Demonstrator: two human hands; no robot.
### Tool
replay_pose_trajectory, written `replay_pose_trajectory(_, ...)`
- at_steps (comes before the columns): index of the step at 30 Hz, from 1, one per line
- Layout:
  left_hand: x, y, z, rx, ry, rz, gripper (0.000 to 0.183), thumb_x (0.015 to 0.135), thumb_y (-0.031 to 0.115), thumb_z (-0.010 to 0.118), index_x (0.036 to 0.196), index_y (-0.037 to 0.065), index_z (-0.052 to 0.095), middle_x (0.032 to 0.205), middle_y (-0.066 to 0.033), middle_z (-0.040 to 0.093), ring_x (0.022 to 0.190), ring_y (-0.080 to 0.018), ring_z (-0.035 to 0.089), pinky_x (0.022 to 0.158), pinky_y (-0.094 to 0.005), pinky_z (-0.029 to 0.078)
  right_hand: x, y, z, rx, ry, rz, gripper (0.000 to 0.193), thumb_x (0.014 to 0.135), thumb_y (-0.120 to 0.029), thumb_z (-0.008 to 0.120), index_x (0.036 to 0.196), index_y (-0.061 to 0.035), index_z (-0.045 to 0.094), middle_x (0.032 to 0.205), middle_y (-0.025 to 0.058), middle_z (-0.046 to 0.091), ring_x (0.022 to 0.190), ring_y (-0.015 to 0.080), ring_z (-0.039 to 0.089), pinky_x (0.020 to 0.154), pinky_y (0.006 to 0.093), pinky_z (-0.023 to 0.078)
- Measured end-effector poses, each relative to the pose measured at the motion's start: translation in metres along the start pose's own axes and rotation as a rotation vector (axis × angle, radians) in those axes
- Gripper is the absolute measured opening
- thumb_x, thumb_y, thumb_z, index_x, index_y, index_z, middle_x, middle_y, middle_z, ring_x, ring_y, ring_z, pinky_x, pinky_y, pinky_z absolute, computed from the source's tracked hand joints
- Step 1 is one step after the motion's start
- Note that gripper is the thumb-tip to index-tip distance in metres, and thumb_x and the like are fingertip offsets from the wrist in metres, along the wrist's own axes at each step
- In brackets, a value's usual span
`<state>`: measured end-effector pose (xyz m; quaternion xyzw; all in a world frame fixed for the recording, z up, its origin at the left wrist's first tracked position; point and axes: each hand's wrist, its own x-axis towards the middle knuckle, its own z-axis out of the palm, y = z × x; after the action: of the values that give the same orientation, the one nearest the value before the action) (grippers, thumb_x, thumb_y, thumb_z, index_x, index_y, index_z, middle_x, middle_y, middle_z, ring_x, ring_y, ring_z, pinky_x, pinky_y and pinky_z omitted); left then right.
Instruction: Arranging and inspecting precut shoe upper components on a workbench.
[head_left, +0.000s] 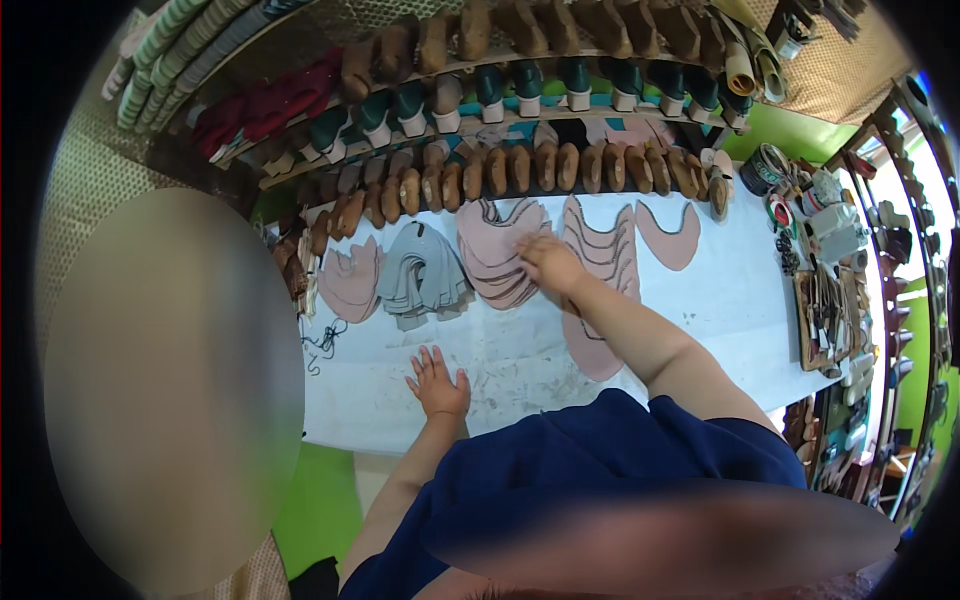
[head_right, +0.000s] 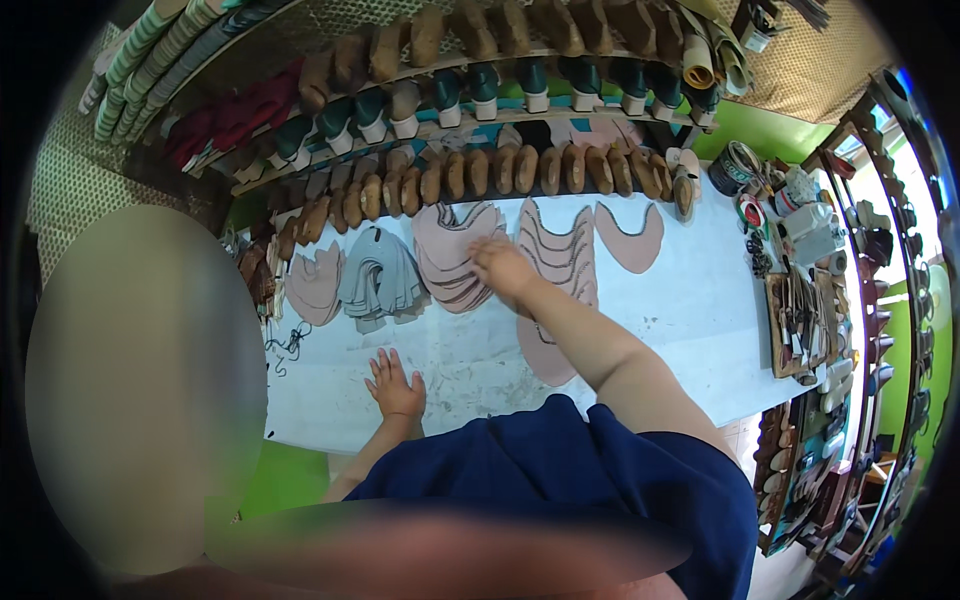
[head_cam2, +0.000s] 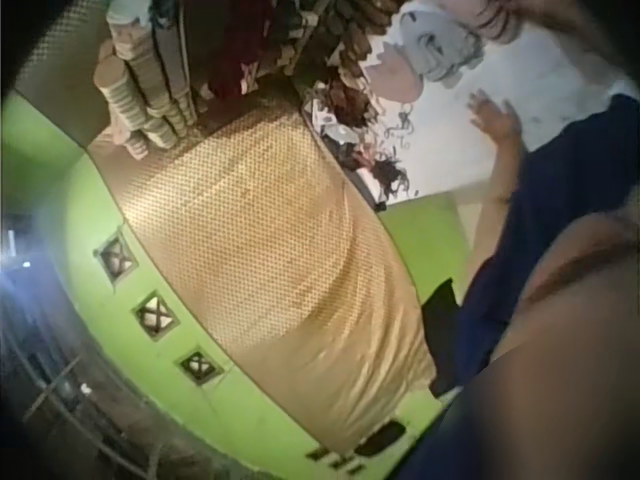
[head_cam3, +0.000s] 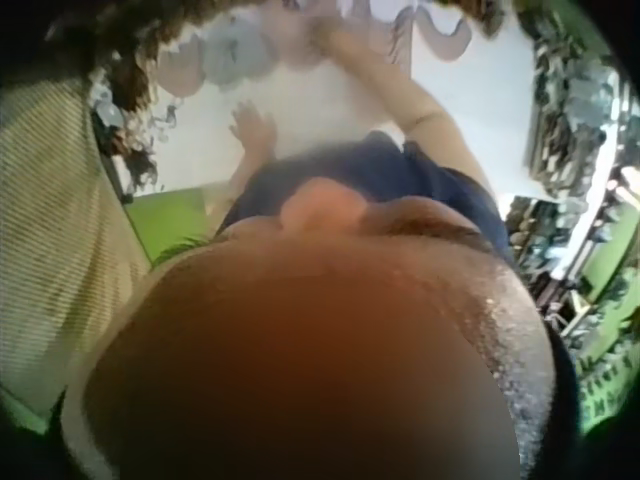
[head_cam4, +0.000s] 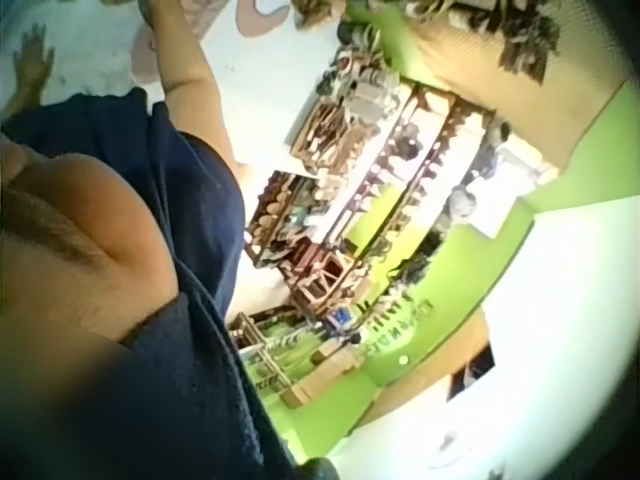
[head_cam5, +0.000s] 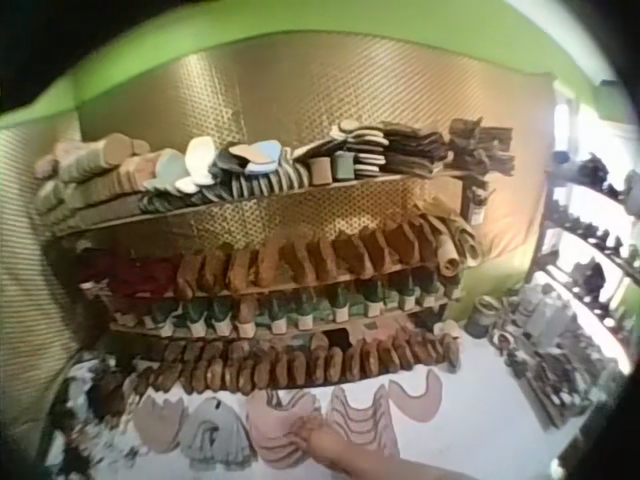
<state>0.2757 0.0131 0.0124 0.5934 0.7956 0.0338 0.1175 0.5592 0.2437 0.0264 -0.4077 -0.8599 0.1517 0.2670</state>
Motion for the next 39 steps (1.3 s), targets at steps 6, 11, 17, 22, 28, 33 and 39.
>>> replay_pose_trajectory(6, -0.001, -0.001, 0.001, -0.02, 0.006, 0.001, 0.08, 0.089, 0.04, 0.058, 0.157, 0.011, 0.029, 0.166, -0.0147, 0.019, 0.154, -0.0384, 0.011, 0.119, -0.0634, 0.004, 0.039, -0.016, 0.047, -0.102, -0.007, -0.106, 0.035, 0.09, -0.023, 0.064, 0.121, -0.0065, 0.068, 0.131, 0.0097, 0.066, 0.129, 0.0298, 0.055, 0.112, 0.044, 0.039)
replay_pose_trajectory(11, -0.001, -0.007, 0.003, -0.055, 0.017, -0.009, 0.08, 0.089, 0.041, 0.058, 0.157, 0.011, 0.028, 0.166, -0.0138, 0.02, 0.154, -0.0383, 0.011, 0.119, -0.0635, 0.004, 0.047, -0.022, 0.038, 0.039, 0.002, 0.005, 0.026, 0.091, -0.02, 0.061, 0.109, -0.0062, 0.073, 0.113, 0.0135, 0.072, 0.111, 0.0352, 0.064, 0.1, 0.0421, 0.049)
replay_pose_trajectory(17, -0.001, -0.008, 0.006, -0.059, 0.025, 0.003, 0.08, 0.088, 0.041, 0.058, 0.157, 0.011, 0.03, 0.166, -0.0135, 0.021, 0.154, -0.0382, 0.012, 0.119, -0.0637, 0.004, 0.074, -0.016, 0.011, 0.238, 0.257, 0.494, 0.021, 0.087, -0.023, 0.067, 0.1, -0.0059, 0.073, 0.089, 0.0162, 0.072, 0.08, 0.0329, 0.07, 0.075, 0.0395, 0.054)
replay_pose_trajectory(22, 0.0, -0.007, 0.006, -0.043, 0.017, 0.016, 0.08, 0.088, 0.041, 0.057, 0.157, 0.011, 0.029, 0.166, -0.0137, 0.021, 0.154, -0.0391, 0.012, 0.119, -0.0639, 0.004, 0.087, 0.025, -0.063, 0.391, 0.335, 0.594, 0.017, 0.075, -0.018, 0.073, 0.085, -0.0054, 0.067, 0.079, 0.0128, 0.069, 0.073, 0.0266, 0.067, 0.068, 0.0362, 0.052)
replay_pose_trajectory(28, -0.002, -0.005, 0.004, -0.032, 0.023, 0.022, 0.081, 0.089, 0.042, 0.057, 0.158, 0.012, 0.028, 0.166, -0.0141, 0.02, 0.154, -0.0393, 0.012, 0.119, -0.0634, 0.002, 0.042, 0.044, -0.194, -0.186, 0.296, 0.575, 0.027, 0.082, -0.007, 0.055, 0.104, -0.0091, 0.07, 0.096, 0.0241, 0.07, 0.093, 0.0408, 0.068, 0.08, 0.0472, 0.053)
replay_pose_trajectory(33, -0.001, -0.007, 0.007, -0.015, 0.043, 0.017, 0.08, 0.089, 0.04, 0.059, 0.158, 0.012, 0.029, 0.166, -0.014, 0.02, 0.154, -0.0389, 0.012, 0.119, -0.0627, 0.002, -0.015, 0.075, -0.242, -0.384, 0.293, 0.57, 0.034, 0.086, -0.007, 0.053, 0.113, -0.011, 0.073, 0.099, 0.0211, 0.07, 0.092, 0.04, 0.068, 0.08, 0.0467, 0.053)
replay_pose_trajectory(39, -0.005, -0.004, 0.001, -0.024, 0.035, 0.002, 0.08, 0.089, 0.039, 0.059, 0.157, 0.011, 0.03, 0.166, -0.0146, 0.02, 0.153, -0.039, 0.012, 0.119, -0.0631, 0.003, -0.119, 0.133, -0.173, -0.344, 0.225, 0.591, 0.026, 0.092, -0.012, 0.053, 0.107, -0.0098, 0.074, 0.109, 0.0181, 0.07, 0.097, 0.0397, 0.067, 0.084, 0.0471, 0.053)
